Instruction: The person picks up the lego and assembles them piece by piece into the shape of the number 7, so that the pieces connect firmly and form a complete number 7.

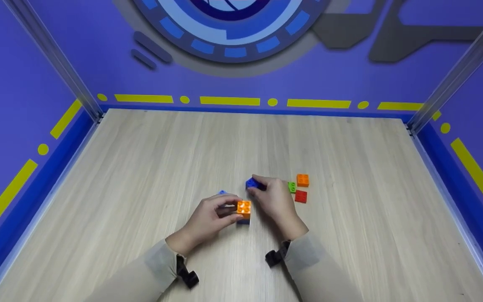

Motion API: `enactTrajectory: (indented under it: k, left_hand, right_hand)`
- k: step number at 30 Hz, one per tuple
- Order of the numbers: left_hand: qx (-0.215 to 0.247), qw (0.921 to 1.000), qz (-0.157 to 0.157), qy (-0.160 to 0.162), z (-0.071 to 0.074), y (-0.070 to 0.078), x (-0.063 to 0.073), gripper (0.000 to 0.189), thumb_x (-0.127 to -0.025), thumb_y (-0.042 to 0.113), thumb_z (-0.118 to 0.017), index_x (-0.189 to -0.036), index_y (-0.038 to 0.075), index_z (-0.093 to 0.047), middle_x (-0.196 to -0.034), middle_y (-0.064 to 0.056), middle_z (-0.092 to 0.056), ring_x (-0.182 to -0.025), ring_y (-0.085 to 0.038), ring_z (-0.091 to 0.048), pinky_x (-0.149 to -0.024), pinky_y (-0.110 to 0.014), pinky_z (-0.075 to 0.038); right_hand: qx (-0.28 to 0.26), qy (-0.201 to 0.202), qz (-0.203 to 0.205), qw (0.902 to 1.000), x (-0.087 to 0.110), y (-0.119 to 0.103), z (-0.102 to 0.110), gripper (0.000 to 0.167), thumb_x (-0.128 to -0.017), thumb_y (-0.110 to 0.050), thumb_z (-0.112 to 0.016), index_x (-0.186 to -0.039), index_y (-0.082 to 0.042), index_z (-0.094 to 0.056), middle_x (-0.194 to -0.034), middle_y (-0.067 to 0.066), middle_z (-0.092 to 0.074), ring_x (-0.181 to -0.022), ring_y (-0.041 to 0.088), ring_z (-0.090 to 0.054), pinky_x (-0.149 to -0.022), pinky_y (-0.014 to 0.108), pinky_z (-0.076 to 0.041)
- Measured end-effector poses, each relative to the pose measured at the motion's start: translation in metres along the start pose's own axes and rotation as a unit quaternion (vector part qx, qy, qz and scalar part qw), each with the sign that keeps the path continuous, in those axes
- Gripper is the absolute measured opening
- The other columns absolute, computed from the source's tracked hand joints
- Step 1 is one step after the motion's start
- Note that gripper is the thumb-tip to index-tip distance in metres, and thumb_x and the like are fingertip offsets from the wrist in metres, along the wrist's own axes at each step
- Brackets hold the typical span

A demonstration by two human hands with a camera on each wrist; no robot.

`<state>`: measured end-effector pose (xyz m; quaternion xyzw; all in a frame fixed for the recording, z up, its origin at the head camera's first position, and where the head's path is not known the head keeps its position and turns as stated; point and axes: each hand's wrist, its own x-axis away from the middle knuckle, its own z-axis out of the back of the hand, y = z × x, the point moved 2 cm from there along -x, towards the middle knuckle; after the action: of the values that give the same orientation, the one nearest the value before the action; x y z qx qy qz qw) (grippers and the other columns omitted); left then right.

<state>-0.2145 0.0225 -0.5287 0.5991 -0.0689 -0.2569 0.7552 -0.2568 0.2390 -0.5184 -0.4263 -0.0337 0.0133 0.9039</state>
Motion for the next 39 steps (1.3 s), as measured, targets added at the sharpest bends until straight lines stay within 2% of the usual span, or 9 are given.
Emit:
enactTrajectory:
  k: [6,10,17,19,23,26,32,35,39]
  left_hand:
    - [0.008,0.9999,-0.005,-0.006,0.0,-0.001,0.002,0.038,-0.101,0.013,-0.087,-0.137,0.004,-0.077,-0.14,-0.013,-0.077,-0.129,-0.019,-0.078,-0.109,-0.022,-0.064]
    - [0.017,0.9998,0.009,0.0,0.002,0.0,0.002,0.037,-0.101,0.012,-0.086,-0.137,0.005,-0.077,-0.139,-0.012,-0.077,-0.129,-0.019,-0.078,-0.11,-0.023,-0.064]
    - [0.026,0.9995,0.017,0.005,0.0,0.003,0.0,0.038,-0.101,0.013,-0.087,-0.137,0.006,-0.077,-0.139,-0.01,-0.077,-0.128,-0.015,-0.078,-0.11,-0.023,-0.064]
    - [0.027,0.9995,0.016,0.002,-0.001,0.003,0.0,0.039,-0.101,0.014,-0.087,-0.138,0.007,-0.076,-0.14,-0.01,-0.076,-0.129,-0.014,-0.078,-0.11,-0.023,-0.064]
    - [0.017,0.9997,0.016,0.006,-0.001,0.002,0.002,0.039,-0.101,0.012,-0.087,-0.138,0.007,-0.076,-0.14,-0.01,-0.076,-0.128,-0.015,-0.078,-0.109,-0.023,-0.064]
    - [0.013,0.9997,0.018,0.009,0.0,0.002,0.004,0.04,-0.1,0.011,-0.088,-0.138,0.006,-0.076,-0.139,-0.011,-0.077,-0.128,-0.019,-0.079,-0.109,-0.023,-0.064]
    - [0.027,0.9995,0.01,0.012,0.002,0.003,0.004,0.043,-0.1,0.009,-0.088,-0.139,0.0,-0.075,-0.138,-0.015,-0.076,-0.128,-0.028,-0.079,-0.109,-0.027,-0.065]
    - [0.038,0.9992,0.006,0.01,0.0,0.003,0.004,0.042,-0.1,0.007,-0.088,-0.139,-0.001,-0.074,-0.138,-0.017,-0.076,-0.129,-0.029,-0.079,-0.11,-0.028,-0.066]
    - [0.052,0.9986,0.008,0.001,-0.003,0.004,0.005,0.041,-0.099,0.005,-0.088,-0.137,-0.001,-0.075,-0.139,-0.016,-0.076,-0.131,-0.029,-0.078,-0.11,-0.028,-0.065]
  right_hand:
    - [0.003,0.011,0.009,0.9999,0.001,0.002,-0.002,0.055,-0.106,-0.021,-0.082,-0.155,0.0,-0.067,-0.154,0.025,-0.07,-0.145,0.044,-0.068,-0.124,0.06,-0.054]
    - [0.011,0.001,0.003,0.9999,-0.001,0.001,-0.001,0.053,-0.108,-0.024,-0.081,-0.155,-0.003,-0.068,-0.155,0.023,-0.07,-0.146,0.044,-0.067,-0.124,0.061,-0.054]
    - [-0.021,-0.002,0.017,0.9996,0.007,-0.004,0.016,0.051,-0.107,-0.027,-0.082,-0.152,-0.004,-0.071,-0.149,0.021,-0.074,-0.14,0.04,-0.073,-0.121,0.058,-0.058]
    - [-0.033,0.001,0.023,0.9992,0.013,-0.006,0.022,0.049,-0.107,-0.027,-0.082,-0.151,-0.005,-0.072,-0.147,0.02,-0.076,-0.135,0.037,-0.076,-0.119,0.052,-0.061]
    - [-0.062,0.002,0.047,0.997,0.029,-0.008,0.03,0.045,-0.107,-0.023,-0.082,-0.148,-0.006,-0.074,-0.142,0.019,-0.079,-0.125,0.031,-0.078,-0.107,0.025,-0.065]
    - [-0.101,0.007,0.074,0.9921,0.039,-0.009,0.035,0.04,-0.106,-0.014,-0.081,-0.144,-0.003,-0.076,-0.14,0.022,-0.079,-0.118,0.023,-0.078,-0.099,0.012,-0.061]
    - [-0.191,-0.013,0.136,0.972,0.053,-0.011,0.036,0.037,-0.101,0.005,-0.079,-0.138,0.006,-0.076,-0.134,0.025,-0.078,-0.11,0.011,-0.078,-0.096,0.018,-0.066]
    - [-0.21,-0.026,0.155,0.965,0.057,-0.012,0.033,0.038,-0.1,0.007,-0.078,-0.138,0.007,-0.075,-0.133,0.016,-0.078,-0.11,0.013,-0.079,-0.096,0.02,-0.068]
    - [-0.214,-0.036,0.158,0.9633,0.063,-0.01,0.03,0.04,-0.1,0.006,-0.079,-0.14,0.005,-0.075,-0.131,-0.001,-0.079,-0.113,0.012,-0.077,-0.098,0.019,-0.066]
